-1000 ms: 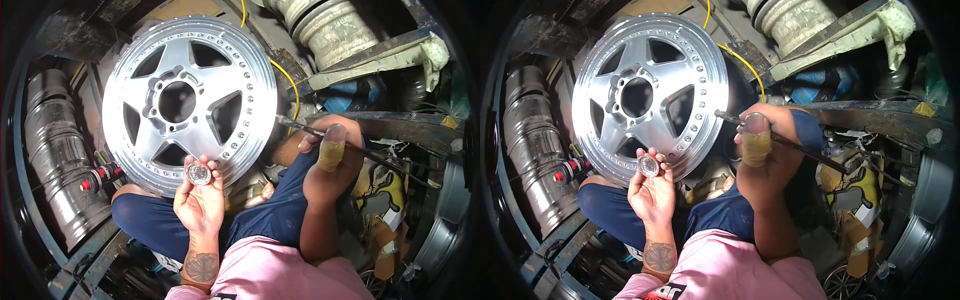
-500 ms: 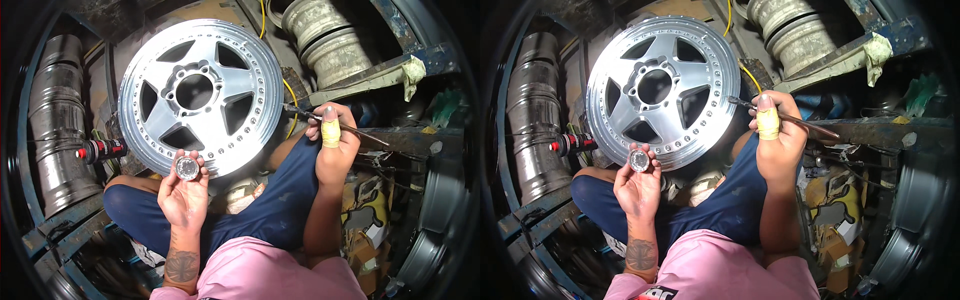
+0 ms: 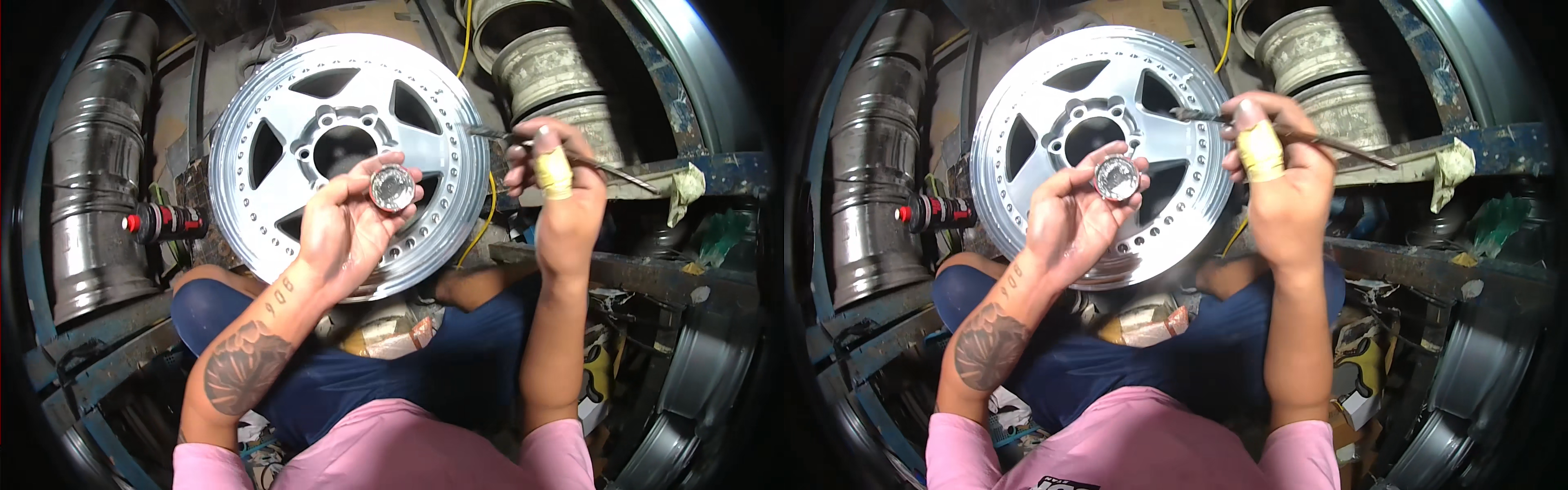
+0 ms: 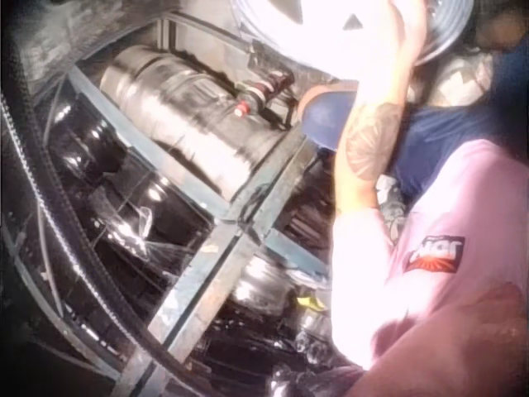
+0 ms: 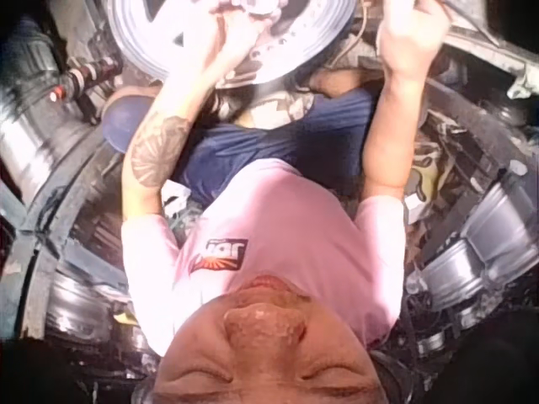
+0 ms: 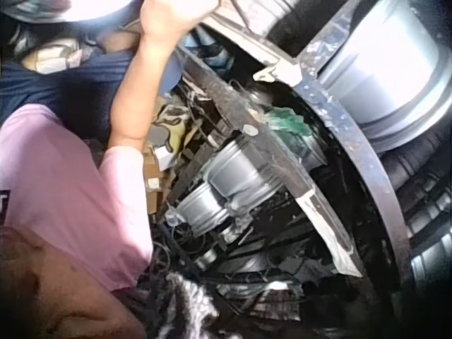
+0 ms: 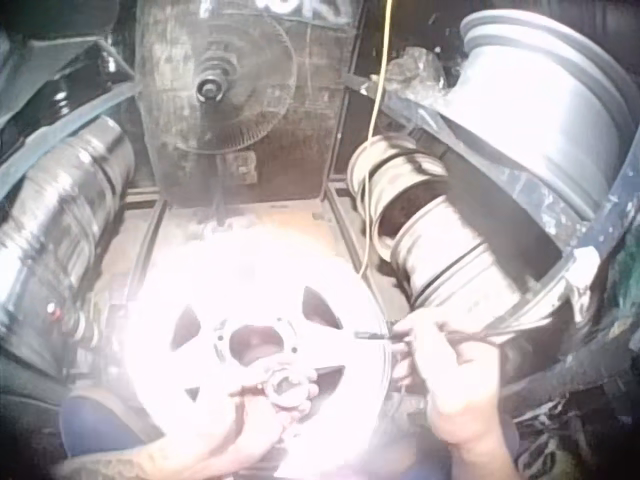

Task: The person applies a metallic substance from a small lid to the individual bolts on the outer edge of a wheel rim using a thin brush. They pick up a spray can, shake it, and dispense more liquid into the lid before continuing to paint each bolt around the circumference of the rim.

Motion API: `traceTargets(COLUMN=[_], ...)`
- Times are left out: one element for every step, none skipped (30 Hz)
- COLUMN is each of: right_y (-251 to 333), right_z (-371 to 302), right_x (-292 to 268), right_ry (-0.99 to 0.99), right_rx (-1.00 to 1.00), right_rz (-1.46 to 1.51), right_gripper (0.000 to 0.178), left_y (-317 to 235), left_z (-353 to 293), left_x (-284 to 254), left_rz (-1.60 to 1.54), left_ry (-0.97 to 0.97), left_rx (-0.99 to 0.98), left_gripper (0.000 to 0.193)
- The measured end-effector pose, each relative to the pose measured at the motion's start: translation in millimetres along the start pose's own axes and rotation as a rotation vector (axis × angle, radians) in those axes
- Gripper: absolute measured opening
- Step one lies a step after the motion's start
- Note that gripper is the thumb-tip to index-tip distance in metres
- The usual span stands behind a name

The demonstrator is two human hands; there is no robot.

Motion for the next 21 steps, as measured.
traceTargets(right_y=[-9.0,-15.7,-17.4,-16.0,-11.1,-10.2,-12.2,-22.8,-32.3,-39.2,-45.3,-51.0,-54.8,-57.9,-61.3,-66.5,-69.2,-71.7,-73.4,-74.7,-75.5], right_z=[1.7,-2.7,-5.3,-10.2,-13.0,-17.4,-18.2,-16.0,-13.0,-9.6,-6.1,-3.1,0.2,2.3,4.2,4.7,6.3,7.6,8.8,10.0,10.9], right_x=[2.3,5.8,7.8,15.0,17.8,18.1,15.8,12.2,8.6,9.7,12.1,14.1,17.5,20.8,22.9,22.7,23.2,24.0,24.6,24.2,23.9], right_ry=[0.02,0.027,0.039,0.034,0.026,0.047,0.04,0.021,0.002,-0.006,-0.014,-0.022,0.012,0.047,0.082,0.114,0.129,0.145,0.155,0.161,0.163], right_rx=[0.035,0.109,0.107,0.069,0.021,-0.018,-0.073,-0.097,-0.122,-0.087,-0.052,-0.017,-0.008,0.001,0.01,-0.01,-0.003,0.004,0.008,0.008,0.01], right_rz=[0.011,0.058,0.054,0.041,0.014,0.013,0.02,0.02,0.02,0.047,0.073,0.098,0.144,0.189,0.235,0.246,0.239,0.233,0.227,0.202,0.165], right_gripper=[0.023,0.024,0.023,0.022,0.022,0.022,0.021,0.021,0.021,0.021,0.021,0.022,0.023,0.024,0.026,0.03,0.031,0.031,0.032,0.03,0.029], left_y=[4.4,7.6,8.9,8.8,9.3,10.4,12.9,14.0,14.7,14.2,13.2,11.1,9.1,7.4,6.0,4.9,5.3,5.9,5.5,4.9,5.3], left_z=[3.0,5.6,10.2,10.2,14.8,17.0,18.6,20.6,23.1,24.2,25.6,27.3,28.2,28.4,29.6,31.6,34.3,36.8,39.2,41.0,43.3], left_x=[-3.2,-5.3,-5.4,-7.9,-7.2,-5.5,-2.5,0.5,2.2,1.7,1.3,1.5,-0.9,-3.7,-5.2,-3.6,-5.7,-8.1,-9.6,-9.5,-10.6], left_rz=[-0.023,-0.012,-0.002,-0.001,-0.004,-0.015,-0.028,-0.025,-0.024,-0.02,-0.017,-0.006,0.015,0.036,0.057,0.074,0.066,0.058,0.054,0.032,0.044], left_ry=[0.014,0.005,0.007,0.011,0.033,0.04,0.048,0.052,0.053,0.046,0.04,0.044,0.044,0.045,0.045,0.052,0.037,0.022,0.009,0.01,0.015], left_rx=[-0.003,0.008,0.023,0.021,0.019,0.012,0.003,-0.011,-0.016,-0.021,-0.026,-0.034,-0.04,-0.045,-0.05,-0.06,-0.061,-0.061,-0.066,-0.081,-0.079], left_gripper=[0.041,0.041,0.041,0.041,0.041,0.041,0.041,0.04,0.04,0.04,0.04,0.04,0.04,0.039,0.039,0.038,0.039,0.039,0.04,0.04,0.041])
Point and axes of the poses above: each hand's wrist, its own z-axis towards the middle knuckle, its own x-axis out of the palm, y = z × x, the point moved 4 cm from there along z, towards the middle knuckle, and after that the axes turned 7 degrees about y, right-handed, at the moved point
